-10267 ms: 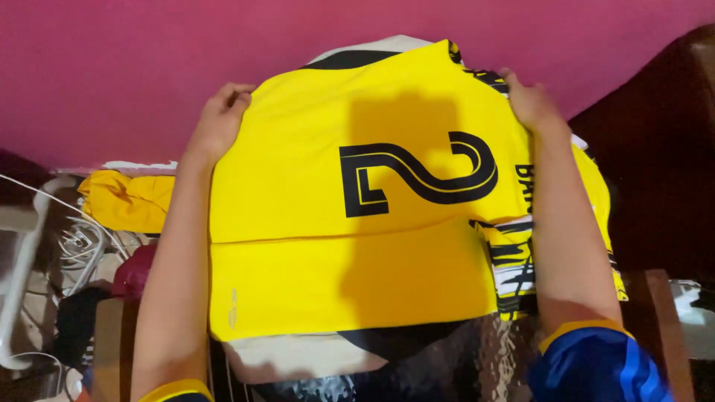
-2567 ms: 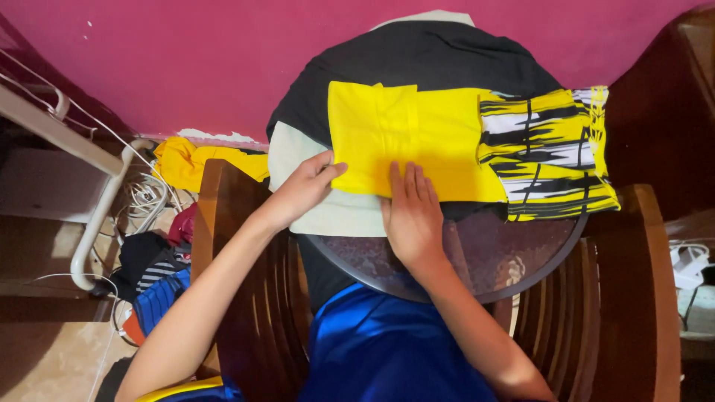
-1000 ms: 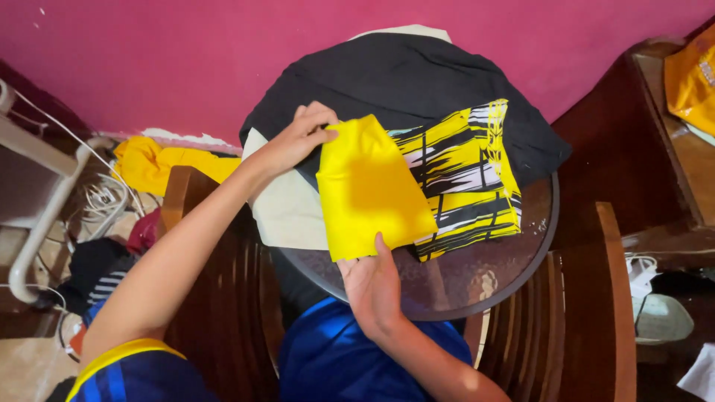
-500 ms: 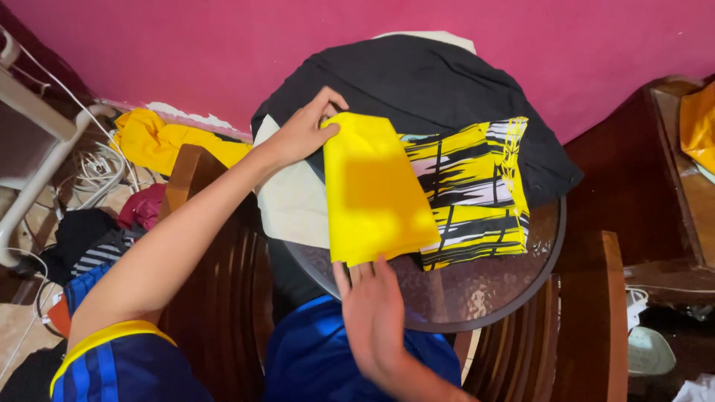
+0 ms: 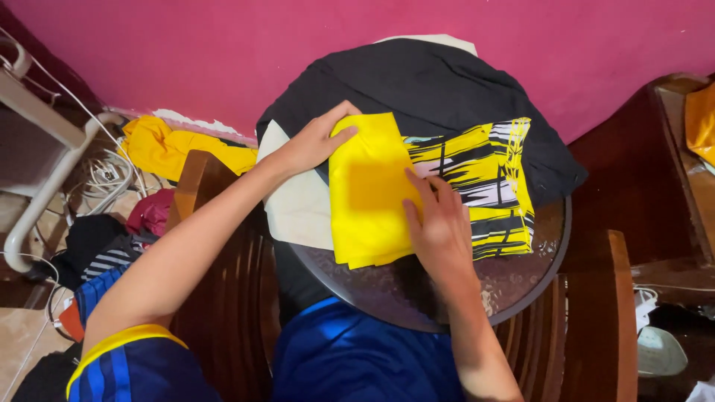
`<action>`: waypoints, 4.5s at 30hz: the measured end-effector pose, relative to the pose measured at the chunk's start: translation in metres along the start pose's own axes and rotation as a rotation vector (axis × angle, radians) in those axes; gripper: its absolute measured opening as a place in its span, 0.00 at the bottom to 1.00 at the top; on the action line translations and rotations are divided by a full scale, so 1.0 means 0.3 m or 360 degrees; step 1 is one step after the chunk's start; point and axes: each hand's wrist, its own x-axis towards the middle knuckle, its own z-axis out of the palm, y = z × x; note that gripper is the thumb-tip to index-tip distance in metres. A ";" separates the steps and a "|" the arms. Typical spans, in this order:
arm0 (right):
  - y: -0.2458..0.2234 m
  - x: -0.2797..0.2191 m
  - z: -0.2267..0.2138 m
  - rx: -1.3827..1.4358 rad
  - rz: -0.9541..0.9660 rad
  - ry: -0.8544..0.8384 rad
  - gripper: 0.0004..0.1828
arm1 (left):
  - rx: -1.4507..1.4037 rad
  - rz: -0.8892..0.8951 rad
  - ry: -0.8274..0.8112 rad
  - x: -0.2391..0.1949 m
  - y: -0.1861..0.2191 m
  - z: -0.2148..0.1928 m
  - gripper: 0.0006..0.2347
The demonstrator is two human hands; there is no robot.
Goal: The person is folding various items of laundry, including shirts and pants, on a small glass-topped table.
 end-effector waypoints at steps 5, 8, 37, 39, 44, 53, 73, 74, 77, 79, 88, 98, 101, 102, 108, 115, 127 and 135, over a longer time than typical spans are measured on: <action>0.012 -0.003 0.036 0.0245 0.0073 -0.0117 0.20 | 0.0100 -0.0074 -0.0003 0.007 -0.037 0.016 0.09; -0.007 -0.006 0.018 0.0526 0.0109 -0.0006 0.22 | 0.0123 -0.0031 0.0077 0.027 -0.052 0.014 0.10; -0.056 -0.199 0.093 -0.0137 -0.0242 -0.0317 0.39 | 0.1514 0.0111 -0.0552 -0.022 0.055 -0.020 0.29; -0.060 -0.191 0.074 -0.0120 -0.0206 -0.0363 0.41 | 0.1395 0.0139 -0.0590 -0.009 0.053 -0.025 0.25; -0.056 -0.178 0.052 -0.0064 -0.0124 -0.0405 0.50 | 0.1192 0.0526 -0.0473 0.007 -0.004 -0.015 0.11; 0.040 -0.148 0.035 0.0422 -0.0054 0.0289 0.52 | 0.1152 0.1112 -0.0231 0.293 0.094 0.125 0.10; 0.526 -0.225 -0.222 0.0846 0.1178 0.0558 0.23 | 0.1285 0.1525 -0.0731 0.359 0.012 0.485 0.31; 0.505 -0.209 -0.241 0.0843 0.1177 0.0564 0.23 | 0.1285 0.1532 -0.0728 0.370 0.010 0.490 0.31; 0.489 -0.192 -0.262 0.0498 0.1326 0.0265 0.27 | 0.1305 0.1557 -0.0746 0.393 -0.006 0.513 0.32; 0.533 -0.211 -0.231 0.0577 0.1357 0.0294 0.20 | 0.1767 0.1662 -0.0652 0.395 -0.027 0.520 0.33; 0.653 -0.244 -0.057 0.0320 0.1128 0.0969 0.16 | 0.0804 0.1622 0.0013 0.464 -0.012 0.501 0.16; 0.615 -0.224 -0.093 0.0159 0.1078 0.0754 0.11 | 0.0441 0.0144 0.0308 0.022 0.227 -0.390 0.15; 0.568 -0.213 -0.120 0.0046 0.1121 0.0461 0.12 | 0.0515 -0.0246 0.0810 -0.268 0.141 -0.559 0.11; 0.547 -0.206 -0.129 0.0026 0.1119 0.0350 0.14 | 0.0635 -0.0320 0.0916 -0.377 0.103 -0.590 0.11; 0.433 -0.174 -0.191 0.0090 0.1096 0.0024 0.20 | 0.1047 -0.0794 0.1107 -1.084 -0.386 -0.644 0.08; 0.399 -0.132 -0.178 0.0177 0.1134 -0.0125 0.28 | 0.0786 -0.1477 0.0882 -1.418 -0.867 -0.537 0.25; 0.507 -0.163 -0.006 0.1443 0.0539 0.0461 0.23 | 0.1147 0.0196 -0.0219 -0.145 0.031 -0.133 0.23; 0.533 -0.145 0.030 0.2965 0.0929 0.0423 0.33 | 0.1537 0.0508 -0.0270 -0.088 -0.157 0.029 0.11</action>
